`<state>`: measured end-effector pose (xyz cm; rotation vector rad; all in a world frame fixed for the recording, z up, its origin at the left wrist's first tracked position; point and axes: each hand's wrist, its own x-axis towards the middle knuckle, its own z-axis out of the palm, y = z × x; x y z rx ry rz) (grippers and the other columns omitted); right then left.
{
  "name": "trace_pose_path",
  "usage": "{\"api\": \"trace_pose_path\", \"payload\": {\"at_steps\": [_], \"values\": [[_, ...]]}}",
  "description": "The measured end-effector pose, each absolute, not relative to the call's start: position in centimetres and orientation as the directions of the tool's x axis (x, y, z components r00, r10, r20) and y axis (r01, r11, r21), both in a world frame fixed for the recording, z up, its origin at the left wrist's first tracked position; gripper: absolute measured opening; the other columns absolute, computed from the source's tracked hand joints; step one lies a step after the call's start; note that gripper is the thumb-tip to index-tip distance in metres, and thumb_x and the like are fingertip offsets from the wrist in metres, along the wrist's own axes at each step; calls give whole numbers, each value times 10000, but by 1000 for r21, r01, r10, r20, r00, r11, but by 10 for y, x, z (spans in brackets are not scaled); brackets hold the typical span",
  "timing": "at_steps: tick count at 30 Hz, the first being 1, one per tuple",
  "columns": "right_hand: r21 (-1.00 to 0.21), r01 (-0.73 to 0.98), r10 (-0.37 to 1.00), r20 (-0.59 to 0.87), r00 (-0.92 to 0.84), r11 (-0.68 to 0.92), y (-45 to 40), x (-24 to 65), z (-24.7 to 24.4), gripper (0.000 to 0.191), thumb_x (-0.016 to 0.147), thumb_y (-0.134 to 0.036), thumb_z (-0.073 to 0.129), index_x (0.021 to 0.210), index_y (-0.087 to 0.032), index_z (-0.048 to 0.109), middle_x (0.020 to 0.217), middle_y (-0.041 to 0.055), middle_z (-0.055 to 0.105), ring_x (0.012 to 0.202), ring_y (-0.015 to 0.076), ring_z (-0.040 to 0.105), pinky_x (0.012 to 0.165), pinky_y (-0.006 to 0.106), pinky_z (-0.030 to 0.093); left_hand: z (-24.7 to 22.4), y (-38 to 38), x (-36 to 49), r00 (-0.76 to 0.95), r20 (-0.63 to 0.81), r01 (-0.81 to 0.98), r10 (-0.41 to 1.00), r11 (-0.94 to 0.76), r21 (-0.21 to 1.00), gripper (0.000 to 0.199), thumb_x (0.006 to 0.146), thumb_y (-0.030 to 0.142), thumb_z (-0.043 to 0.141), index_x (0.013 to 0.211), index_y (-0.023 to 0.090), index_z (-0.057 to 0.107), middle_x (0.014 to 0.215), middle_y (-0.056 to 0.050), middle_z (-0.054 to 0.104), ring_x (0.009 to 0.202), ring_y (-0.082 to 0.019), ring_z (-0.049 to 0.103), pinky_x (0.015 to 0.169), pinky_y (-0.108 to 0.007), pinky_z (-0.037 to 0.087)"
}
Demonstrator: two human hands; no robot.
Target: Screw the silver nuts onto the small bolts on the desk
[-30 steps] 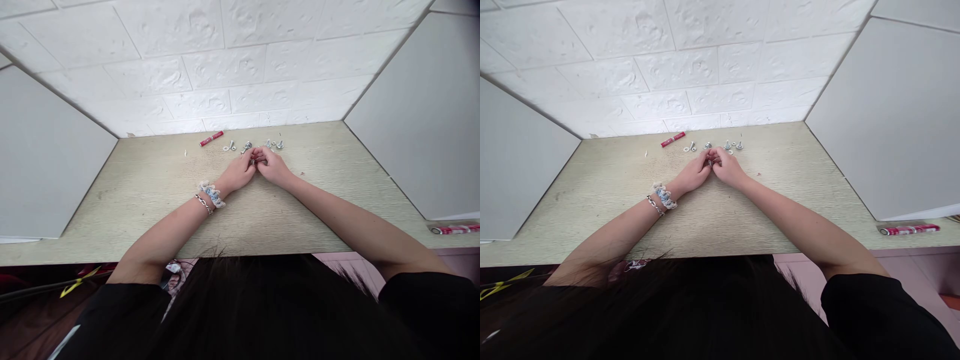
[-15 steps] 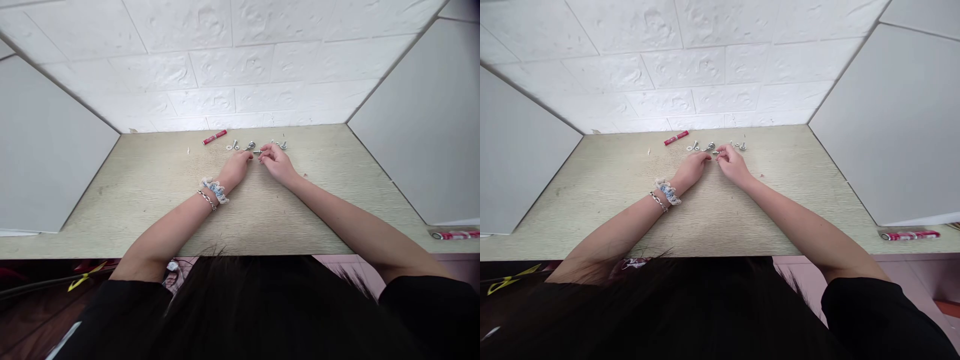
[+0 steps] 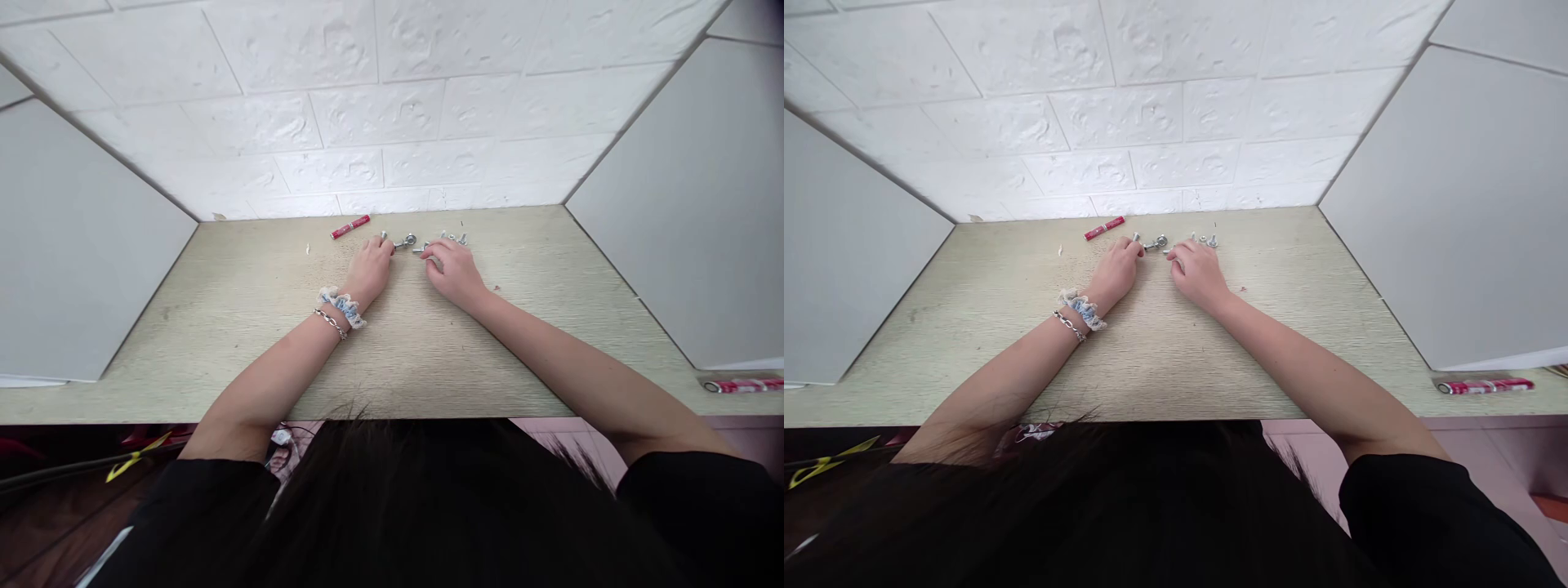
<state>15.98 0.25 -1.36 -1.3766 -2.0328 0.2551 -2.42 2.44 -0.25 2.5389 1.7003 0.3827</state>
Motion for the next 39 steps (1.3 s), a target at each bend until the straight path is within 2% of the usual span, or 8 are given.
{"api": "trace_pose_path", "payload": {"at_steps": [4, 8, 15, 20, 23, 30, 35, 39], "values": [[-377, 885, 944, 283, -172, 274, 0, 159, -13, 396, 855, -218, 436, 1221, -171, 579, 1460, 142, 455, 1360, 347, 368, 1113, 678, 157, -1, 21, -22, 363, 181, 906, 914, -391, 159, 339, 931, 81, 310, 1142, 116, 573, 1191, -167, 556, 1105, -272, 525, 973, -421, 423], [-371, 902, 969, 186, -160, 221, 1, 158, -15, 437, 906, -208, 341, 1304, -174, 518, 1442, 144, 477, 1354, 328, 386, 1102, 736, 47, -3, 20, -21, 365, 241, 896, 899, -409, 171, 398, 929, 78, 294, 1228, 161, 545, 1238, -151, 563, 1152, -270, 509, 993, -450, 409], [-317, 921, 963, 212, -166, 228, 0, 159, -13, 393, 918, -181, 335, 1227, -195, 578, 1241, 138, 615, 1201, 309, 516, 1096, 731, 69, -7, 17, -15, 500, 338, 809, 798, -569, 147, 392, 934, 89, 342, 1229, 221, 565, 1314, -97, 565, 1277, -246, 467, 1143, -555, 252], [-328, 913, 953, 258, -160, 242, 0, 159, -12, 355, 931, -205, 331, 1134, -204, 623, 1154, 115, 652, 1137, 292, 539, 1103, 718, 41, -7, 14, -10, 716, 415, 573, 561, -812, 109, 339, 932, 107, 377, 1172, 186, 603, 1202, -85, 636, 1201, -200, 535, 1063, -394, 406], [-359, 899, 949, 275, -157, 253, 1, 160, -13, 322, 916, -196, 357, 1104, -204, 618, 1106, 107, 663, 1111, 286, 544, 1105, 715, 45, -5, 8, -7, 765, 433, 491, 476, -867, 85, 311, 934, 127, 374, 1108, 164, 629, 1142, -86, 663, 1132, -193, 572, 1008, -354, 452], [-374, 889, 941, 300, -155, 265, 0, 160, -14, 137, 873, -192, 450, 857, -198, 586, 966, 99, 651, 1021, 295, 543, 1080, 743, 52, 2, -4, -3, 816, 380, 426, 435, -898, 113, 312, 934, 153, 360, 1016, 178, 659, 1087, -72, 695, 1021, -182, 624, 930, -336, 497], [-393, 864, 924, 334, -183, 314, -1, 161, -15, 158, 895, -219, 426, 823, -206, 567, 929, 80, 649, 1029, 291, 524, 1074, 757, -1, -1, -7, -3, 779, 416, 449, 469, -881, 151, 288, 931, 178, 371, 1004, 185, 650, 973, -79, 699, 873, -168, 646, 770, -296, 508], [-425, 828, 872, 467, -145, 365, -8, 157, -11, 221, 942, -274, 363, 884, -230, 572, 950, 57, 642, 1026, 246, 527, 1137, 679, -17, 2, -12, -5, 704, 413, 532, 577, -815, 232, 280, 916, 182, 376, 1044, 198, 625, 832, -38, 683, 713, -142, 622, 646, -256, 459]]}}
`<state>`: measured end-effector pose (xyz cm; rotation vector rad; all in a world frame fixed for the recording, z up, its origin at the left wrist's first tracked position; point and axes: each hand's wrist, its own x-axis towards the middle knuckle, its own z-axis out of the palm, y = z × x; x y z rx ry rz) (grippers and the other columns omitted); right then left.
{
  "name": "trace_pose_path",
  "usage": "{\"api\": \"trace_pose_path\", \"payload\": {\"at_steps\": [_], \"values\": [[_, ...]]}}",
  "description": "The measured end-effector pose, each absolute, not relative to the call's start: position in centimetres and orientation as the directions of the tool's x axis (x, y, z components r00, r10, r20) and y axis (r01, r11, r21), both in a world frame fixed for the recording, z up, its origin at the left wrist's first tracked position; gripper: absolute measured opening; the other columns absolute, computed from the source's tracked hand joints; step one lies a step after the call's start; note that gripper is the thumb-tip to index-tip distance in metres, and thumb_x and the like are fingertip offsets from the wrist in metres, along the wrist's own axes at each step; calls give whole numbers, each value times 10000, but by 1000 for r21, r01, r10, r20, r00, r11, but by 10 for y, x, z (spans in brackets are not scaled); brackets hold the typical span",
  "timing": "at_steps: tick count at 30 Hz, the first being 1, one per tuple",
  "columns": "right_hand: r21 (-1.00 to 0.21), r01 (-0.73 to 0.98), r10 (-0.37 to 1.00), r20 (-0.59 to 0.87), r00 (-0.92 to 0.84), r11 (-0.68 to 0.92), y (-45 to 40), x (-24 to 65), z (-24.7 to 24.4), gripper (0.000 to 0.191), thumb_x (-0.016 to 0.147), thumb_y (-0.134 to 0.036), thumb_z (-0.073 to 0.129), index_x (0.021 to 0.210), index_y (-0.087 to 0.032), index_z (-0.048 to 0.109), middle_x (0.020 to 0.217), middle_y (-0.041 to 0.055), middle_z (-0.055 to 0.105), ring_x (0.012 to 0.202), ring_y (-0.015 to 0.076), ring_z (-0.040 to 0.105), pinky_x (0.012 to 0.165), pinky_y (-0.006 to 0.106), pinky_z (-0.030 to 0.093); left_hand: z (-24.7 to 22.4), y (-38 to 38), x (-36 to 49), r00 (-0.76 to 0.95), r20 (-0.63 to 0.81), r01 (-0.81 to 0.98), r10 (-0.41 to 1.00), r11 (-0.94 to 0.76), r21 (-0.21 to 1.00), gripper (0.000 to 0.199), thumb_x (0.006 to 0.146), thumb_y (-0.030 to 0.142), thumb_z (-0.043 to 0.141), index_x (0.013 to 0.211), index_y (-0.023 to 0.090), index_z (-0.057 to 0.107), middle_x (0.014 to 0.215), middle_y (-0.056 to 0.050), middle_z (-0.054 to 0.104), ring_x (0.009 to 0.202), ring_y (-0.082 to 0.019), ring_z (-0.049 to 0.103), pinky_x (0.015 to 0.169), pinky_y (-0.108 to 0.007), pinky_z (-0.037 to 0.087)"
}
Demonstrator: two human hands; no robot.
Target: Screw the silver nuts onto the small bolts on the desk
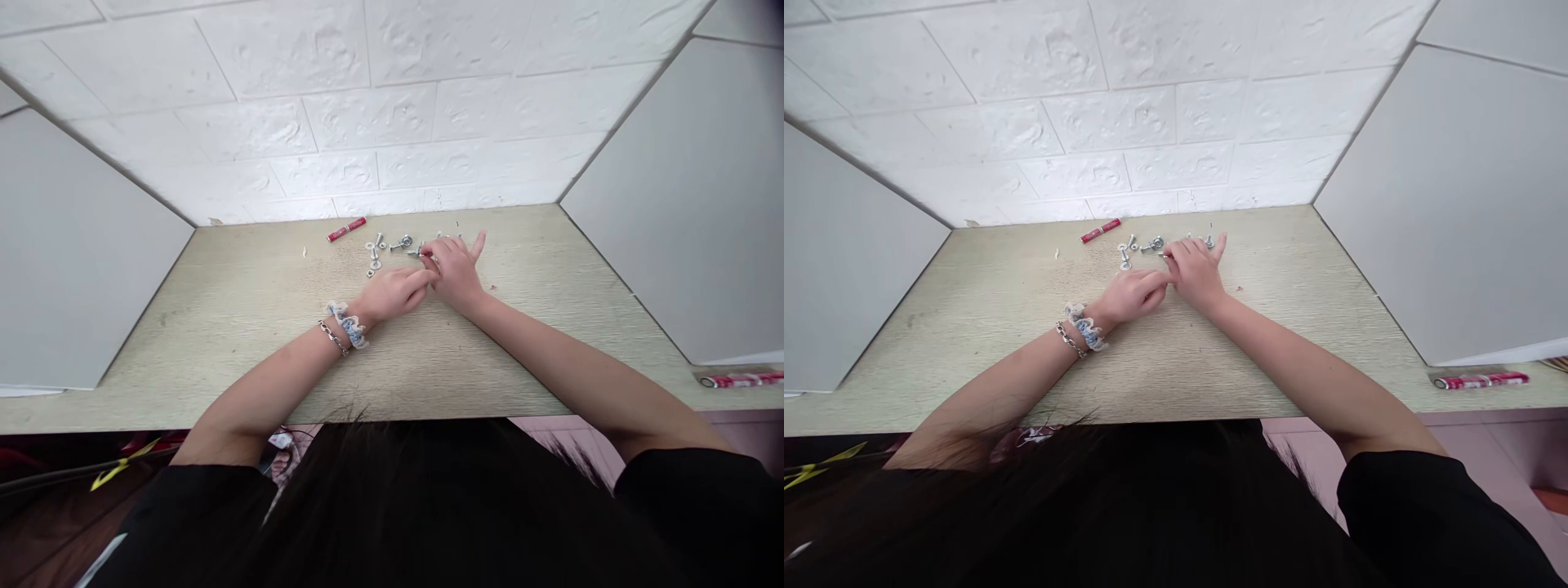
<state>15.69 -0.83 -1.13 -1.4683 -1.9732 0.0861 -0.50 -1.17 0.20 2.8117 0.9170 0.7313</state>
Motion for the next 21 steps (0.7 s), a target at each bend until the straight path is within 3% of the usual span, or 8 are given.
{"api": "trace_pose_path", "payload": {"at_steps": [4, 7, 10, 12, 16, 21], "values": [[-405, 811, 816, 560, -145, 422, -14, 153, -9, 258, 962, -290, 322, 915, -236, 570, 934, 37, 626, 972, 202, 556, 1186, 576, 13, 6, -15, -5, 556, 386, 610, 736, -677, 412, 262, 939, 244, 373, 1112, 201, 565, 758, -4, 656, 644, -134, 599, 623, -254, 444], [-419, 780, 805, 568, -173, 464, -12, 154, -10, 266, 961, -314, 318, 935, -234, 570, 926, 40, 624, 935, 198, 567, 1177, 538, 135, 6, -13, -5, 483, 351, 604, 802, -596, 529, 272, 950, 267, 369, 1176, 196, 503, 783, 1, 663, 619, -130, 587, 635, -260, 458], [-473, 706, 786, 588, -192, 527, -8, 156, -12, 277, 948, -348, 320, 942, -220, 565, 915, 69, 626, 894, 210, 575, 1030, 462, 380, 3, -9, -5, 465, 333, 577, 820, -566, 589, 364, 947, 260, 385, 1305, 199, 407, 945, -21, 685, 605, -108, 581, 654, -260, 478], [-506, 659, 772, 608, -185, 557, -7, 157, -12, 279, 937, -368, 329, 929, -213, 562, 906, 85, 627, 868, 215, 578, 882, 401, 462, 1, -6, -4, 461, 336, 564, 822, -563, 604, 435, 947, 243, 385, 1378, 199, 345, 1016, -35, 680, 621, -99, 589, 685, -260, 494], [-519, 625, 757, 626, -186, 583, -9, 156, -11, 268, 926, -357, 332, 901, -222, 563, 887, 84, 634, 856, 211, 583, 819, 372, 472, -1, -1, -4, 456, 363, 547, 812, -578, 605, 387, 956, 203, 365, 1333, 194, 454, 1037, -49, 677, 732, -110, 622, 785, -264, 507], [-521, 603, 748, 633, -202, 604, -10, 155, -11, 278, 929, -337, 322, 893, -214, 569, 870, 86, 649, 835, 204, 590, 801, 369, 475, -2, 2, -3, 445, 357, 563, 821, -567, 602, 302, 968, 198, 378, 1189, 185, 584, 951, -30, 677, 690, -99, 618, 782, -248, 503]]}}
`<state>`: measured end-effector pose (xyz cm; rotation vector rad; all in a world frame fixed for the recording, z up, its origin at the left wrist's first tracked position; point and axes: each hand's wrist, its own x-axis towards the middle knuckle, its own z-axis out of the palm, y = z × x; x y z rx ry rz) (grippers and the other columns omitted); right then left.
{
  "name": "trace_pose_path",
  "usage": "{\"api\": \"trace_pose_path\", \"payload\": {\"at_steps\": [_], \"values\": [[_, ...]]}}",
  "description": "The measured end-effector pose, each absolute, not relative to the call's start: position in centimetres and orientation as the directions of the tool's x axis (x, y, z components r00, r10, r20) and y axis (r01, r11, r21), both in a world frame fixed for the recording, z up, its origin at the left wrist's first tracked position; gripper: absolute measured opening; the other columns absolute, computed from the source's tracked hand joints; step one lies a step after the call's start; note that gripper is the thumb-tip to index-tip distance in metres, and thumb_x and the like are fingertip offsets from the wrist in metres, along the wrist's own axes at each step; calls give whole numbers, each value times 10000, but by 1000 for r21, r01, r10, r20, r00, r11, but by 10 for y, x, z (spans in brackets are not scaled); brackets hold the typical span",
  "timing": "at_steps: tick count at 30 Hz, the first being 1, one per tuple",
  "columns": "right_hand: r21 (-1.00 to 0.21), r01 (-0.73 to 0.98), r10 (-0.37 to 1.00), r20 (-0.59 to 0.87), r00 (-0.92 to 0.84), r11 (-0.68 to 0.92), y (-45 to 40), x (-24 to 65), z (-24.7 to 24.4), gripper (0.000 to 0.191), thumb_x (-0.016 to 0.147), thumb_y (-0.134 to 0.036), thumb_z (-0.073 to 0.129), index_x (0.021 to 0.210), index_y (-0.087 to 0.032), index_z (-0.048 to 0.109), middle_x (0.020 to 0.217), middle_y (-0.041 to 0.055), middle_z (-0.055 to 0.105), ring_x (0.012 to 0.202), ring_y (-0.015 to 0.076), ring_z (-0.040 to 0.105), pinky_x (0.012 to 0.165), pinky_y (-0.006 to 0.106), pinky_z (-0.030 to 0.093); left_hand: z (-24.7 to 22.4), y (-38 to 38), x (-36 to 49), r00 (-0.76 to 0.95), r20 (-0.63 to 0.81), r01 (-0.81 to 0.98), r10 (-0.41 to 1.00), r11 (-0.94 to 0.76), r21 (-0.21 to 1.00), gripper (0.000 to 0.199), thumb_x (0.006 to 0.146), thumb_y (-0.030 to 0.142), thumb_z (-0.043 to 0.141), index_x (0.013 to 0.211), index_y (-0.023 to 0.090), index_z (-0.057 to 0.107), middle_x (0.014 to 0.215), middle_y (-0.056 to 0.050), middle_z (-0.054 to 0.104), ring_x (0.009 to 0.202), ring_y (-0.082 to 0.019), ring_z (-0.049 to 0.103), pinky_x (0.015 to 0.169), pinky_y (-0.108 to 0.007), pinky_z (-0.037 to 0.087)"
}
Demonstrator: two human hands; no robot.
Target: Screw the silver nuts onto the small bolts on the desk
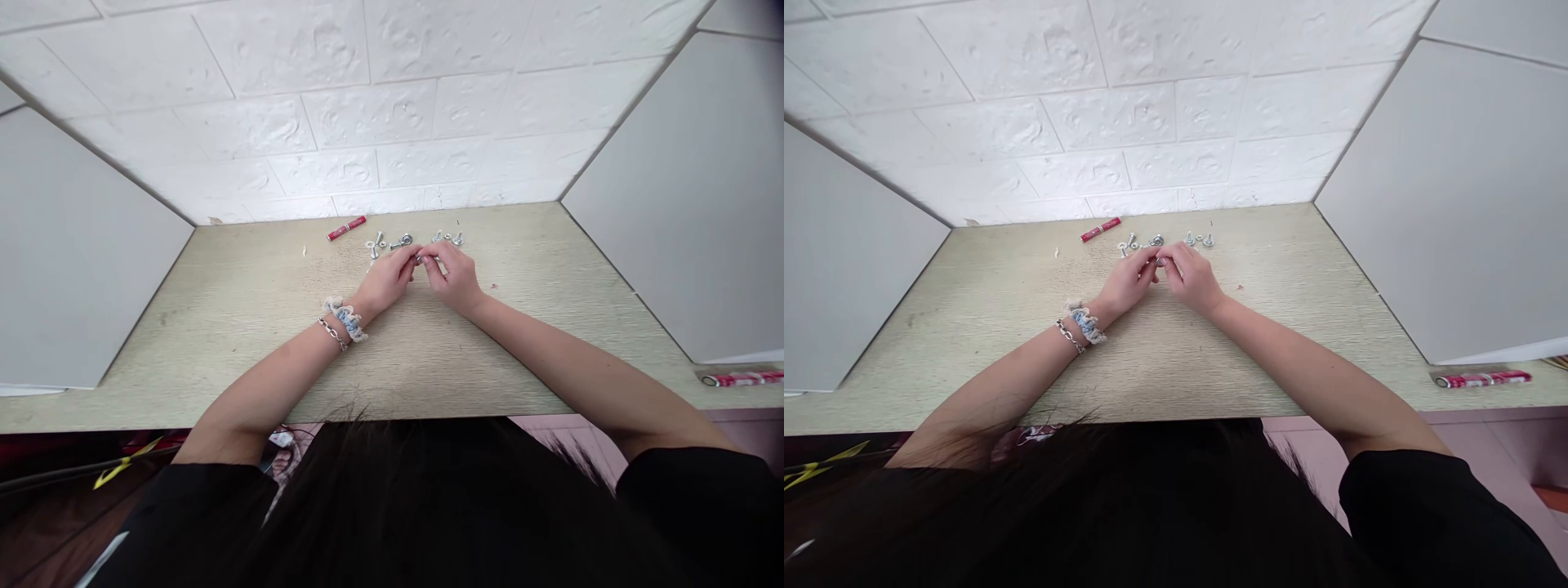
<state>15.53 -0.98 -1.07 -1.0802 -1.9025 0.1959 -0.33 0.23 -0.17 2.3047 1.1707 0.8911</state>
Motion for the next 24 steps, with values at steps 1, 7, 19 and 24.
{"api": "trace_pose_path", "payload": {"at_steps": [1, 7, 19, 24], "values": [[-519, 603, 744, 637, -200, 606, -10, 155, -11, 278, 927, -338, 326, 892, -212, 571, 867, 86, 651, 830, 202, 591, 794, 364, 476, -2, 2, -3, 438, 351, 576, 828, -558, 598, 289, 969, 205, 391, 1176, 185, 591, 906, -21, 676, 687, -104, 620, 777, -248, 501], [-587, 575, 798, 564, -215, 570, -9, 157, -13, 267, 916, -360, 372, 979, -205, 579, 927, 72, 648, 839, 191, 598, 802, 341, 480, -1, 2, -5, 405, 318, 621, 857, -513, 592, 248, 984, 270, 420, 1133, 205, 607, 885, -1, 687, 611, -96, 615, 723, -243, 499], [-749, 524, 910, 385, -153, 405, -5, 160, -8, 590, 889, -720, 300, 628, -207, 428, 588, 4, 489, 592, 139, 470, 596, 281, 367, 0, 2, -3, 408, 381, 654, 830, -557, 512, 225, 967, 275, 491, 1097, 186, 652, 1011, -48, 695, 937, -147, 642, 889, -262, 479], [-782, 494, 923, 358, -142, 379, -3, 160, -9, 626, 882, -747, 267, 612, -206, 427, 575, 3, 485, 591, 139, 472, 597, 285, 362, 0, 0, -2, 429, 379, 632, 820, -572, 522, 221, 958, 269, 516, 1116, 187, 647, 1014, -51, 700, 925, -145, 647, 871, -265, 490]]}}
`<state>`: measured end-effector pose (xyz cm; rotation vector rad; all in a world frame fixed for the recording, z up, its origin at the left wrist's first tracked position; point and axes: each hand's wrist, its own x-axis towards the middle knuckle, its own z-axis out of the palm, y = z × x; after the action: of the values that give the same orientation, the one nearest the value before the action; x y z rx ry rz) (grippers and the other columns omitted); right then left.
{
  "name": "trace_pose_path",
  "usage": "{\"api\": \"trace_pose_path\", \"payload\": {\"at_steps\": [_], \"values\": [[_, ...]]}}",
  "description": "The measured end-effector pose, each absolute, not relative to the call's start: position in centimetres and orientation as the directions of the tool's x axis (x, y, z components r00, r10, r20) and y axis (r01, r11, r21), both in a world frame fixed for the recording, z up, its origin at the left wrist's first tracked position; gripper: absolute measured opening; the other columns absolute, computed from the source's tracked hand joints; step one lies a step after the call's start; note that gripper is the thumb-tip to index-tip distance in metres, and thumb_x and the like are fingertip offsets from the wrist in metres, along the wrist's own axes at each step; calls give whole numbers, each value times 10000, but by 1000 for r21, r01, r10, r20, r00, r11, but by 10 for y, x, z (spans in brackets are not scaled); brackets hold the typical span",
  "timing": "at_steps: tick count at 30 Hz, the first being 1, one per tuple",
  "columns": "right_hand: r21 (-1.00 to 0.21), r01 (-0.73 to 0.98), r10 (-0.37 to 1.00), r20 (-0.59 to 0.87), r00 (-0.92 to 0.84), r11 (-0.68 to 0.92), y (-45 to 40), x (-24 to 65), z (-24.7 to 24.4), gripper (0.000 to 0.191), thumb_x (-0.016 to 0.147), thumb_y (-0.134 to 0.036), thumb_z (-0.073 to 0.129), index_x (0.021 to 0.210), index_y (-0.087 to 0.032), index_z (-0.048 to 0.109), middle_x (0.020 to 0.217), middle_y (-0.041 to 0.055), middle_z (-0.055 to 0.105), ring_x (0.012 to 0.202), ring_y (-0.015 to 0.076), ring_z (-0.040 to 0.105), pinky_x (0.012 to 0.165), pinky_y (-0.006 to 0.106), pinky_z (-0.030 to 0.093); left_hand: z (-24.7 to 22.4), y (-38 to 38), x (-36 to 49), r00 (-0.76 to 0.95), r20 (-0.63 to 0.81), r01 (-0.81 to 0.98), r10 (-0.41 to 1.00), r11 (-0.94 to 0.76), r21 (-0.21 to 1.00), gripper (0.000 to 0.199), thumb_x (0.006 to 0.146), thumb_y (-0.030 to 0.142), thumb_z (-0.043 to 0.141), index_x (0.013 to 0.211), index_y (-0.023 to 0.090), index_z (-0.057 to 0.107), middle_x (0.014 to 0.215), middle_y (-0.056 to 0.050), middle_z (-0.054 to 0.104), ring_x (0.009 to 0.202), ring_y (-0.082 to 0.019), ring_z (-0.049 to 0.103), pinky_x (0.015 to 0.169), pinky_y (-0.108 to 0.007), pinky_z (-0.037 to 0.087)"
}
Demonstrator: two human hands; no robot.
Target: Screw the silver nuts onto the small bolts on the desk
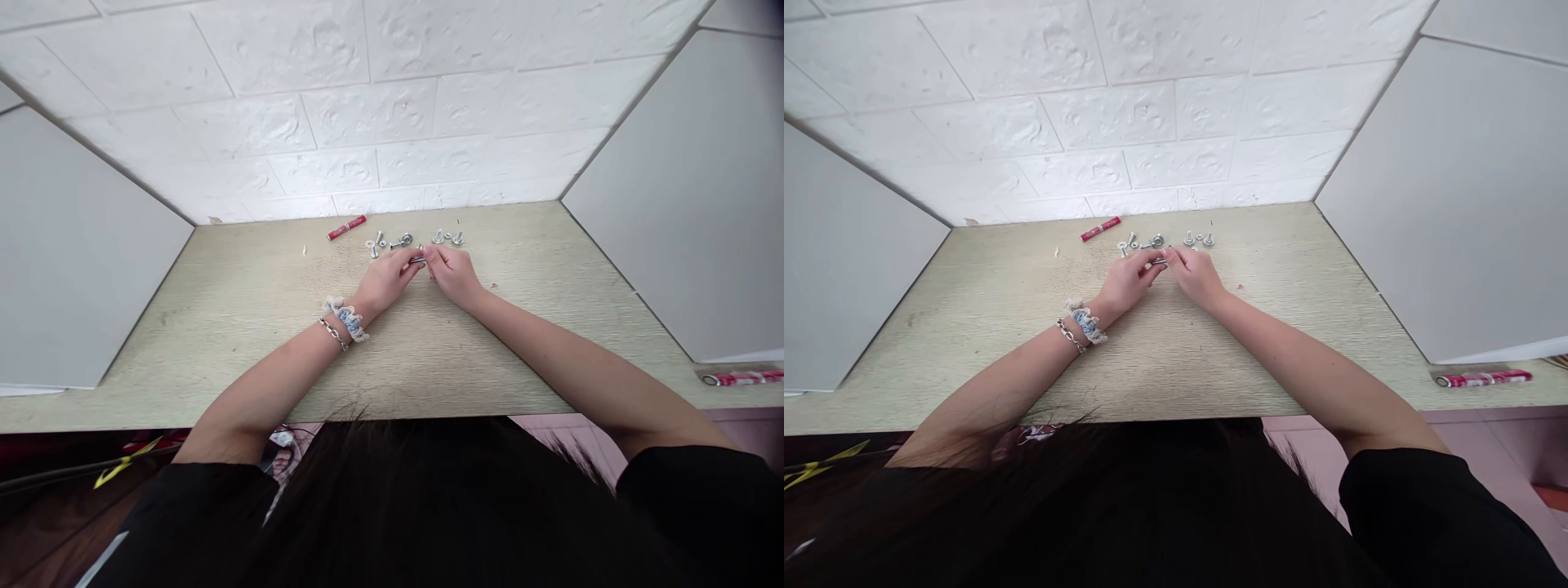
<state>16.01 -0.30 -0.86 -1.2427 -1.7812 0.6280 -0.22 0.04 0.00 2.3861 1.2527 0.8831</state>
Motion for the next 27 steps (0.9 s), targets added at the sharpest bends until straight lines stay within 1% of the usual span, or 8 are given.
{"api": "trace_pose_path", "payload": {"at_steps": [6, 12, 14, 16, 19, 22, 24, 27], "values": [[-736, 557, 920, 350, -176, 386, -3, 159, -7, 530, 927, -643, 284, 639, -214, 403, 611, 12, 503, 610, 151, 487, 612, 296, 367, 0, 1, -2, 409, 379, 621, 830, -557, 551, 193, 961, 267, 510, 1062, 180, 650, 920, -32, 695, 840, -128, 659, 838, -246, 493], [-736, 494, 886, 395, -242, 464, 1, 160, -14, 527, 942, -636, 253, 733, -208, 479, 684, 21, 560, 657, 162, 531, 646, 300, 400, -6, 5, -4, 399, 454, 559, 796, -604, 568, 156, 962, 256, 501, 1025, 184, 625, 884, -13, 666, 793, -109, 647, 800, -236, 496], [-696, 507, 861, 433, -267, 507, 3, 161, -16, 524, 955, -614, 246, 735, -206, 491, 683, 25, 565, 660, 165, 535, 644, 304, 401, -9, 7, -5, 397, 499, 538, 770, -636, 554, 159, 971, 262, 481, 1017, 185, 613, 906, -18, 666, 815, -110, 641, 802, -240, 493], [-619, 556, 826, 492, -276, 554, 5, 164, -15, 475, 956, -577, 304, 755, -202, 516, 716, 35, 585, 693, 174, 544, 668, 314, 408, -10, 9, -5, 388, 523, 540, 759, -647, 538, 166, 981, 255, 453, 1005, 182, 601, 929, -26, 668, 847, -115, 635, 812, -246, 489], [-485, 640, 767, 581, -274, 596, 9, 169, -14, 351, 938, -492, 404, 812, -199, 551, 796, 53, 622, 774, 192, 562, 768, 345, 429, -11, 12, -5, 378, 507, 571, 774, -626, 531, 179, 991, 238, 422, 981, 176, 590, 907, -26, 669, 856, -122, 628, 817, -254, 482], [-421, 723, 763, 607, -225, 548, 12, 175, -14, 244, 924, -399, 441, 841, -203, 561, 851, 62, 640, 846, 210, 572, 893, 401, 421, -10, 12, -5, 397, 484, 592, 780, -621, 514, 177, 990, 248, 427, 982, 177, 589, 904, -28, 671, 862, -129, 624, 808, -253, 472], [-417, 771, 781, 604, -159, 480, 15, 179, -14, 181, 907, -344, 452, 872, -207, 565, 926, 70, 647, 927, 228, 571, 994, 466, 376, -9, 11, -4, 415, 474, 604, 777, -625, 495, 184, 992, 266, 428, 1000, 176, 588, 904, -31, 674, 864, -136, 623, 790, -249, 465], [-443, 817, 810, 584, -49, 369, 18, 184, -14, 146, 880, -267, 437, 915, -213, 567, 1048, 78, 634, 1042, 249, 548, 1111, 582, 231, -6, 7, -5, 415, 440, 643, 796, -599, 477, 234, 1005, 302, 390, 1033, 175, 585, 863, -27, 675, 805, -140, 623, 731, -245, 450]]}}
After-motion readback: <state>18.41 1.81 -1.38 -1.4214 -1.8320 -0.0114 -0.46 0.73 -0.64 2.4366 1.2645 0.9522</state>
